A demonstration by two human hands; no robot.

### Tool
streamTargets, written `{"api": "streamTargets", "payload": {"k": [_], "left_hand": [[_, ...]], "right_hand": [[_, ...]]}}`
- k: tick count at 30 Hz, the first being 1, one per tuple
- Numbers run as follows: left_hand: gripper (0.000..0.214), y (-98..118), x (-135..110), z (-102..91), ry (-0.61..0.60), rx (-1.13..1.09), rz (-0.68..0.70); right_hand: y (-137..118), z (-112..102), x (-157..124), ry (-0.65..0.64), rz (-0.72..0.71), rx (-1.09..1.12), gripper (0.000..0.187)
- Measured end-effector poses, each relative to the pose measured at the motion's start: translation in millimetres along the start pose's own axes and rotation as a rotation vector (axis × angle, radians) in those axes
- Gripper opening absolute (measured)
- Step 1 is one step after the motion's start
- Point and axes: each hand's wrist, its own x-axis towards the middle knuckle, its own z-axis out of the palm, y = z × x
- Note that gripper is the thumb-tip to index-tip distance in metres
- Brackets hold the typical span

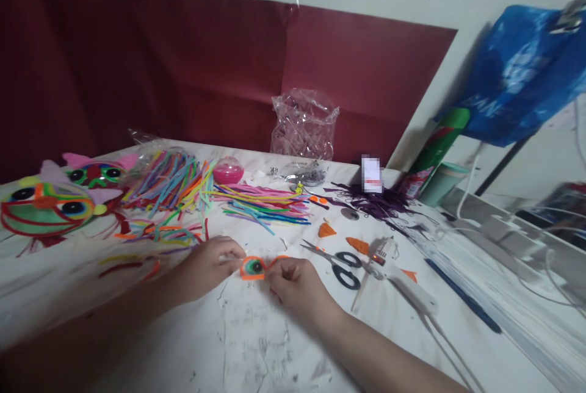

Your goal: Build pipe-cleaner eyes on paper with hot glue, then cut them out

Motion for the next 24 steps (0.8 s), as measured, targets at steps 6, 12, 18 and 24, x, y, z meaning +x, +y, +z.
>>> {"api": "streamTargets", "payload": {"k": [6,12,18,24], "left_hand": [[0.025,-17.4,0.1,8.7,-0.102,0.050,0.103],[0.029,-12.4,0.2,8.0,-0.181,0.017,0.257],[0.022,-11.1,1.6,12.8,-0.186,0.012,0.215],[0.018,-9.7,2.6,14.9,-0.156,-0.013,0.202]], "right_hand": [[13.9,-0.1,2.2,-0.059,0.087,0.040,0.031],[15.3,-1.4,7.7,-0.049,0.025,0.013,0.030],[18.5,-0.9,11.1,-0.063,0.001,-0.103,0.031],[17.5,0.4,9.5,-0.039,-0.040,-0.306,0.035]]}}
